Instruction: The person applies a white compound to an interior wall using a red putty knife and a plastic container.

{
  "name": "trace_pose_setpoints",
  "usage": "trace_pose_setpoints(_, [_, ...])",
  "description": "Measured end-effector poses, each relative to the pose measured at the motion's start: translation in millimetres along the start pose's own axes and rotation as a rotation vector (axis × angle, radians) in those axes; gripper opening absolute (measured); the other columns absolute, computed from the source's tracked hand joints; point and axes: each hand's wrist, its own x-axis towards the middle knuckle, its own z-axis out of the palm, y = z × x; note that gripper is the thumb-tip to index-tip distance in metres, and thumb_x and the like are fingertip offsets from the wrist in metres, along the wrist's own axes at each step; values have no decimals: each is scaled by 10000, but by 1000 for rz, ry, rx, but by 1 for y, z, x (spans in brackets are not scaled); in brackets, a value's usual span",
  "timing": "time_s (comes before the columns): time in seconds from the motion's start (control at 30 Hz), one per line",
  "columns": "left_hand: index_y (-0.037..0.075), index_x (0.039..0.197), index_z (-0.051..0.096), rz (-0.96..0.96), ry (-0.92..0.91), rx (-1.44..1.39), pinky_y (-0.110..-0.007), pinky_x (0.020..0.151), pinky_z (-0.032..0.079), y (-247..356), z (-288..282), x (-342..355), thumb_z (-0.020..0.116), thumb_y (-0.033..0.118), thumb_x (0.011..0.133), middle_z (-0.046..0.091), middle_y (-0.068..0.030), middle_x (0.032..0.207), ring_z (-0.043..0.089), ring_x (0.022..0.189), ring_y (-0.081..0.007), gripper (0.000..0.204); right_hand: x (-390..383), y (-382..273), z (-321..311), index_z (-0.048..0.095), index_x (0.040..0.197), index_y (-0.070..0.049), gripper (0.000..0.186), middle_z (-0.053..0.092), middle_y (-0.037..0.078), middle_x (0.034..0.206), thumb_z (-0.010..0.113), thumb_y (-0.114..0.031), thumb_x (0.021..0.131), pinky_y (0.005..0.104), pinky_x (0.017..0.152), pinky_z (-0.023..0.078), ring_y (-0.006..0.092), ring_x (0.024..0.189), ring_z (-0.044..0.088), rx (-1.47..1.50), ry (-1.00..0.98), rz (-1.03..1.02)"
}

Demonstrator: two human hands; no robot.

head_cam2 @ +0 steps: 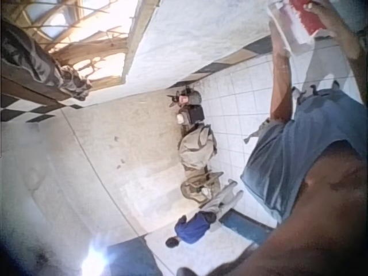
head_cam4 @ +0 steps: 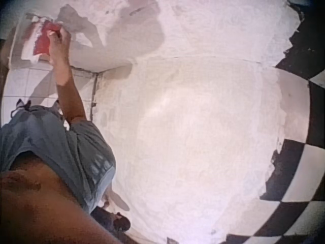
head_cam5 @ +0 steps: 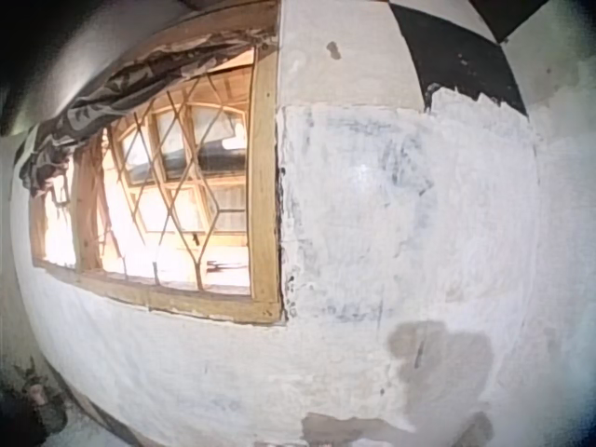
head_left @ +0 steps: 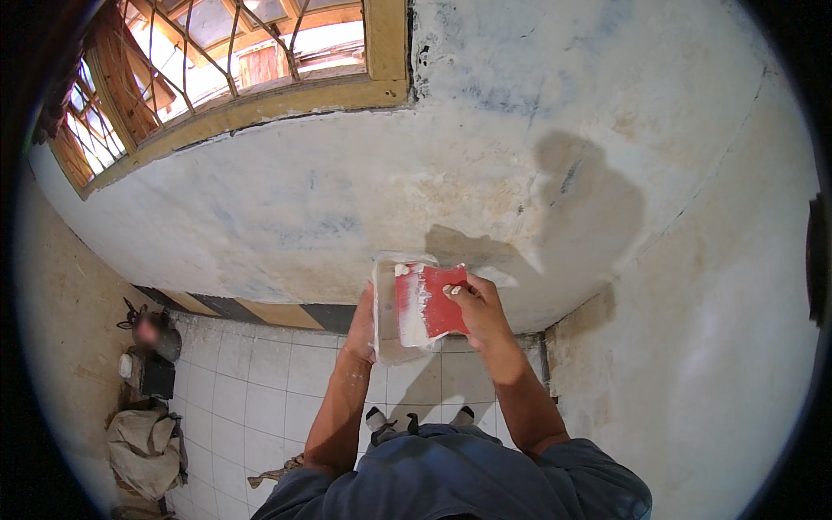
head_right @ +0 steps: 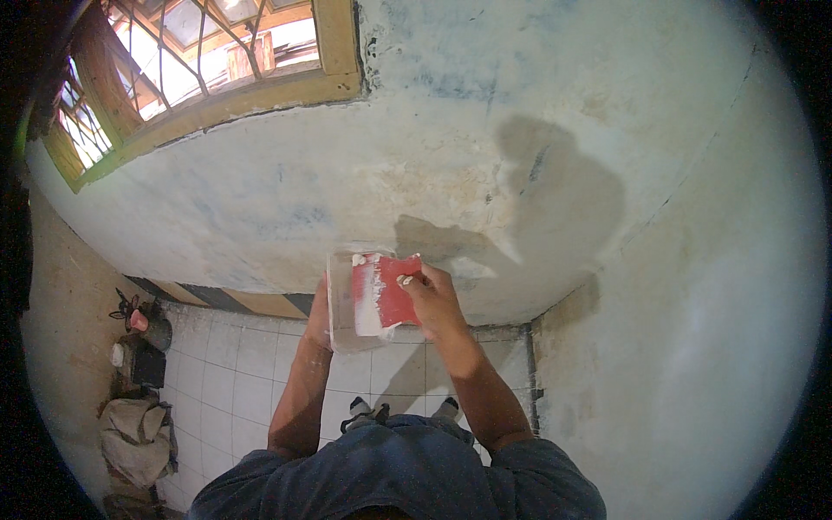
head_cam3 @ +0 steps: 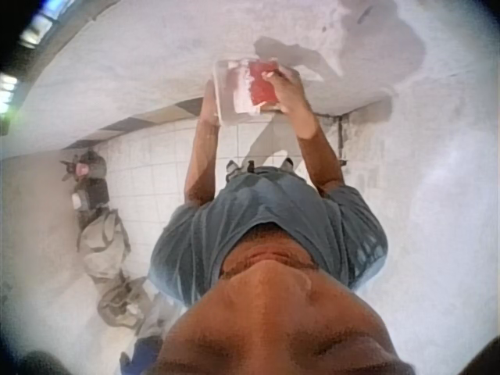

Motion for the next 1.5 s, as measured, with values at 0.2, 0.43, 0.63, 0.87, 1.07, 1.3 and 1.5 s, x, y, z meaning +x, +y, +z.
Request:
trace_pose_setpoints(0.2, [69,1440,461,40,-46,-7,-359,1026,464,4,-3,-3,434,613,984,577,-94,1352,572,1202,-215,710,0,3,-6,669,1029,11,151,655,49,926,617,-50,901,295,728,515,121,818,607,64,49,8])
trace_pose_setpoints(0.43, [69,1436,463,1,-20,95,-360,1029,462,-4,2,5,434,613,984,573,-97,1356,572,1203,-216,708,2,5,1,667,1048,8,169,648,40,914,616,-48,898,281,739,501,107,814,592,17,-18,45])
trace_pose_setpoints(0.63, [69,1437,461,6,15,18,-353,1025,464,3,2,-2,430,613,985,573,-100,1353,578,1193,-212,708,-2,6,-2,666,1028,10,154,639,31,895,612,-52,898,275,708,489,97,794,576,6,63,-9])
trace_pose_setpoints(0.87, [71,1437,457,-43,-39,12,-363,1010,482,-1,9,0,417,608,991,577,-104,1348,590,1184,-221,700,1,12,2,666,1065,9,183,634,30,884,599,-56,908,262,699,483,88,794,561,-74,26,-72])
trace_pose_setpoints(1.07, [75,1436,446,-78,-72,17,-366,1011,487,-11,3,3,411,566,1011,586,-106,1337,602,1178,-233,650,-2,22,2,667,1084,6,192,656,36,936,600,-70,921,272,725,496,75,829,570,-196,-41,-165])
trace_pose_setpoints(1.3, [103,1406,480,-72,-124,-110,-404,1016,489,-17,-4,12,369,503,1037,594,-89,1323,592,1192,-243,555,0,17,-16,650,1106,-7,206,666,31,982,633,-79,914,288,789,532,117,865,633,195,-11,22])
trace_pose_setpoints(1.5, [126,1387,502,-150,-64,-307,-443,989,503,-32,-31,-2,359,495,1031,603,-75,1306,599,1173,-271,533,12,-74,-46,639,1100,-38,221,677,58,1010,647,-127,898,331,788,556,194,892,674,399,158,-79])
